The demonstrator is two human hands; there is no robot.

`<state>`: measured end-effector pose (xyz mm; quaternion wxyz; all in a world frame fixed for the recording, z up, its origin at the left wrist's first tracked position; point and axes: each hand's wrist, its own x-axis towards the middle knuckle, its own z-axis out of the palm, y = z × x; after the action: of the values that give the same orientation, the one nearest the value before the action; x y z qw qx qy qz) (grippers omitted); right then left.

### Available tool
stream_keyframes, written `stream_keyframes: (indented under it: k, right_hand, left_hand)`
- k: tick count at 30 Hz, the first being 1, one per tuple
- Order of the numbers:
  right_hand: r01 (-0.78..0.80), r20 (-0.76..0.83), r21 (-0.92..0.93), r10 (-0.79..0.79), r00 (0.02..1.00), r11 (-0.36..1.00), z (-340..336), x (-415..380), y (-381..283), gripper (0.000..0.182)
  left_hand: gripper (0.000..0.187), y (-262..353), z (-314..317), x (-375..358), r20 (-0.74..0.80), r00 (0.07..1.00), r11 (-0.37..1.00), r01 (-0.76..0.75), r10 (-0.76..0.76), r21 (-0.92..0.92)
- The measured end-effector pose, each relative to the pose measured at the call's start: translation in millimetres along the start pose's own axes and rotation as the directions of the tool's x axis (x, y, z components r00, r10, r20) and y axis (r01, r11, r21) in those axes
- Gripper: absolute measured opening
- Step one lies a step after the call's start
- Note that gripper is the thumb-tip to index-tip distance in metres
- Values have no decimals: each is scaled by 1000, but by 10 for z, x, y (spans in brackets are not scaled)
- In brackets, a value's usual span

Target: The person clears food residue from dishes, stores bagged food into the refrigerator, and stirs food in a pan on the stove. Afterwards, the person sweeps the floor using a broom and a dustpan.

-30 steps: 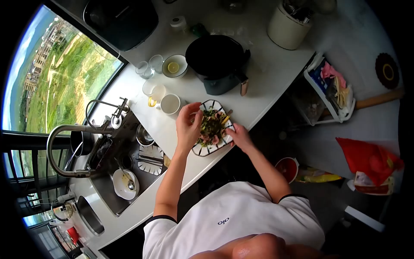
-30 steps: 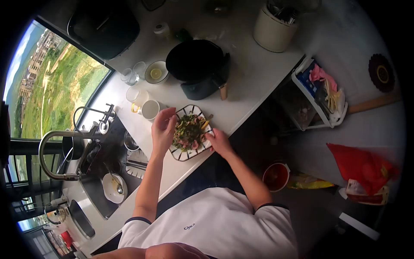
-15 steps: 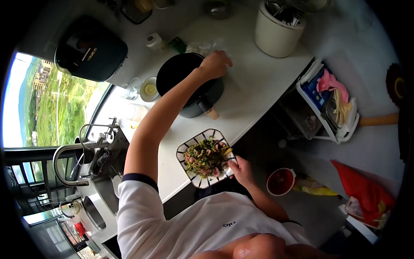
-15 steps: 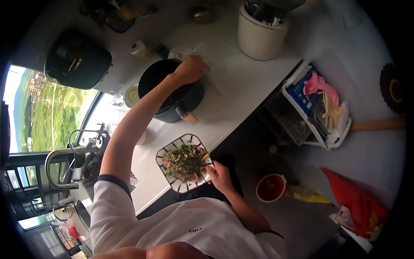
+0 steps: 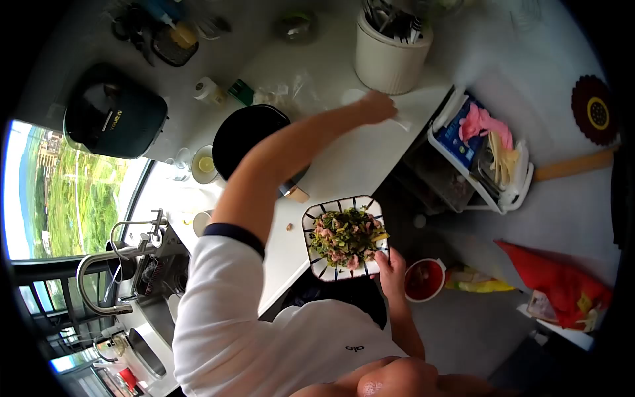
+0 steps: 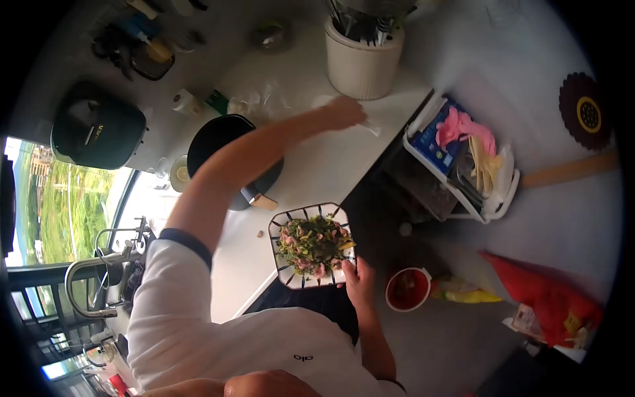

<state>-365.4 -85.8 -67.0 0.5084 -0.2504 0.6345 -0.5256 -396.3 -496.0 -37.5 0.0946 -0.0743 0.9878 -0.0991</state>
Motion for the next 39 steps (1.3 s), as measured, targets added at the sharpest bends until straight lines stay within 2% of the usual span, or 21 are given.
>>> stream_keyframes:
  k: [3, 4, 7, 8, 9, 10, 11, 13, 14, 16, 18, 19, 20, 22, 24, 26, 28, 31, 34, 37, 39]
  right_hand:
    - [36, -13, -1, -36, 999, 999, -15, 91, -63, 16]
    - [48, -28, 10, -48, 998, 999, -3, 121, -91, 15]
    - [42, -62, 47, -39, 997, 998, 5, 213, -182, 14]
    - [14, -79, 61, -9, 997, 998, 4, 228, -237, 15]
    - [-13, -97, 79, 21, 995, 997, 5, 238, -280, 16]
    - [-34, -73, 80, 40, 997, 996, -33, 272, -289, 16]
    - [-26, -59, 56, 29, 998, 998, -96, 323, -250, 15]
    - [1, -64, 85, 5, 998, 996, -149, 426, -198, 14]
    - [7, -64, 95, -1, 998, 995, -168, 448, -214, 15]
    - [21, -60, 109, -15, 998, 994, -208, 539, -258, 15]
    - [30, -60, 118, -23, 998, 993, -235, 619, -334, 16]
    - [33, -58, 122, -26, 998, 992, -246, 661, -360, 16]
    - [34, -53, 110, -28, 998, 993, -264, 707, -363, 17]
    - [35, -51, 123, -29, 998, 992, -268, 772, -404, 18]
    - [38, -50, 130, -32, 998, 991, -289, 833, -420, 20]
    - [39, -70, 122, -31, 997, 992, -316, 894, -386, 19]
    - [43, -85, 129, -32, 996, 991, -329, 917, -398, 17]
    - [53, -96, 154, -38, 995, 987, -327, 935, -457, 15]
    - [60, -105, 156, -44, 994, 986, -347, 933, -504, 15]
    - [61, -108, 155, -44, 993, 986, -367, 942, -564, 15]
    - [68, -87, 165, -54, 995, 984, -389, 977, -566, 15]
  left_hand:
    - [17, 166, 155, 419, -17, 999, 999, 33, -33, 28]
    - [17, 185, 146, 473, 32, 999, 999, 36, -37, 39]
    - [20, 162, 182, 442, -8, 995, 994, 96, -96, -42]
    - [25, 120, 227, 363, -83, 983, 980, 153, -164, -125]
    - [29, 86, 104, 210, -34, 957, 944, 276, -286, -183]
    - [29, -10, 47, 23, -62, 896, 866, 406, -441, -293]
    - [35, -193, 110, -208, -87, 869, 852, 450, -487, -268]
    - [54, -539, 316, -721, -29, 687, 668, 694, -726, -269]
    - [58, -908, 671, -903, 13, 603, 595, 791, -798, -138]
    - [60, -1083, 322, -1473, -4, 578, 570, 803, -816, -174]
    - [50, -1091, 355, -1813, -206, 719, 717, 690, -664, 97]
    - [46, -1094, 375, -1890, -277, 781, 746, 620, -559, 242]
    - [39, -1134, 386, -1862, -120, 780, 776, 625, -614, 87]
    - [29, -1150, 228, -1664, 210, 759, 725, 651, -616, -227]
    - [22, -1097, 127, -1382, 5, 682, 529, 572, -732, -627]
    - [23, -945, -209, -1104, 110, 654, 280, 463, -749, -841]
    - [29, -848, -139, -831, 48, 736, 283, 319, -675, -904]
    - [44, -608, 13, -620, -92, 807, 431, 212, -584, -877]
    - [57, -553, -1, -670, -31, 659, 357, 367, -752, -859]
    - [55, -370, -7, -862, -90, 376, 328, 637, -922, -697]
    - [47, -350, 23, -1001, 65, 484, 368, 741, -873, -561]
